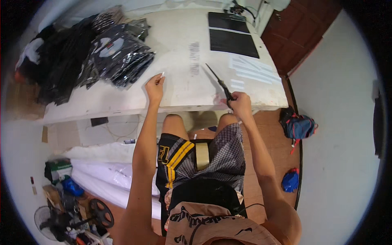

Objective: Packaging shirts into plastic bags and applying labels and tape.

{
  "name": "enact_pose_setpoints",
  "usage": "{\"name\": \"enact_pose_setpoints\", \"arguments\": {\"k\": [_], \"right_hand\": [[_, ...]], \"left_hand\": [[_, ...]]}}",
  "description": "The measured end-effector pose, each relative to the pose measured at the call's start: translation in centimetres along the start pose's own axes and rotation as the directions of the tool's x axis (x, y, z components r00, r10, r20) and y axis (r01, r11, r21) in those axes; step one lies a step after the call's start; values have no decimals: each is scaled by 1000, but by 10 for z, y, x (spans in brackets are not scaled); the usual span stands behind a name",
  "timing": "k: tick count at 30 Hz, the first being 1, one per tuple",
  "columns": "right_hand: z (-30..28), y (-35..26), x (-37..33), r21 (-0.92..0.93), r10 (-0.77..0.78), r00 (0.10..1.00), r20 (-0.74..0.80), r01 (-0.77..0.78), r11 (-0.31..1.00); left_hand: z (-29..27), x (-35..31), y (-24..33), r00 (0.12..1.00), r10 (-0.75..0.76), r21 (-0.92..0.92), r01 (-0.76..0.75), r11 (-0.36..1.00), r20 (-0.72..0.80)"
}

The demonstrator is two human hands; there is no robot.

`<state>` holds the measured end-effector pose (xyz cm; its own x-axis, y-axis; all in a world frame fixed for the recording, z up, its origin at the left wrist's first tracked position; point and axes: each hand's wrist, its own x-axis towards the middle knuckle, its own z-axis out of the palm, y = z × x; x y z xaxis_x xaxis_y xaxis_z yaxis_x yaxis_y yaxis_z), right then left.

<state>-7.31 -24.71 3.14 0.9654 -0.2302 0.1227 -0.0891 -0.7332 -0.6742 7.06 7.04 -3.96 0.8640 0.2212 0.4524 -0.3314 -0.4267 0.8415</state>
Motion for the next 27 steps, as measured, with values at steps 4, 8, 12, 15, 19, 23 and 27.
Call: {"name": "enact_pose_setpoints", "arguments": {"k": [4, 8, 12, 15, 19, 23, 27], "right_hand": [[10, 18, 49, -97, 17, 998, -55, -22, 995], [15, 39, 72, -92, -39, 990, -132, 27, 995], [0, 47, 74, -188, -133, 981, -143, 105, 977], [-12, 42, 71, -277, -70, 995, -75, 47, 960], [-4, 17, 74, -487, -118, 990, -70, 70, 871], [40, -25, 86, -306, -330, 941, -75, 293, 906], [95, -41, 120, -226, -460, 885, -73, 434, 872]], "left_hand": [[3, -1, 1, 994, -110, -133, 111, 985, 18], [1, -1, 2, 994, -110, -170, 105, 980, -18], [-4, -2, 1, 992, -117, -180, 108, 978, -44], [-4, -5, 8, 992, -121, -149, 114, 982, -40], [1, -4, 10, 996, -88, -101, 87, 991, -10], [8, 2, 14, 999, -39, 33, 40, 999, -13], [10, 4, 14, 999, -34, 58, 35, 998, -19]]}}
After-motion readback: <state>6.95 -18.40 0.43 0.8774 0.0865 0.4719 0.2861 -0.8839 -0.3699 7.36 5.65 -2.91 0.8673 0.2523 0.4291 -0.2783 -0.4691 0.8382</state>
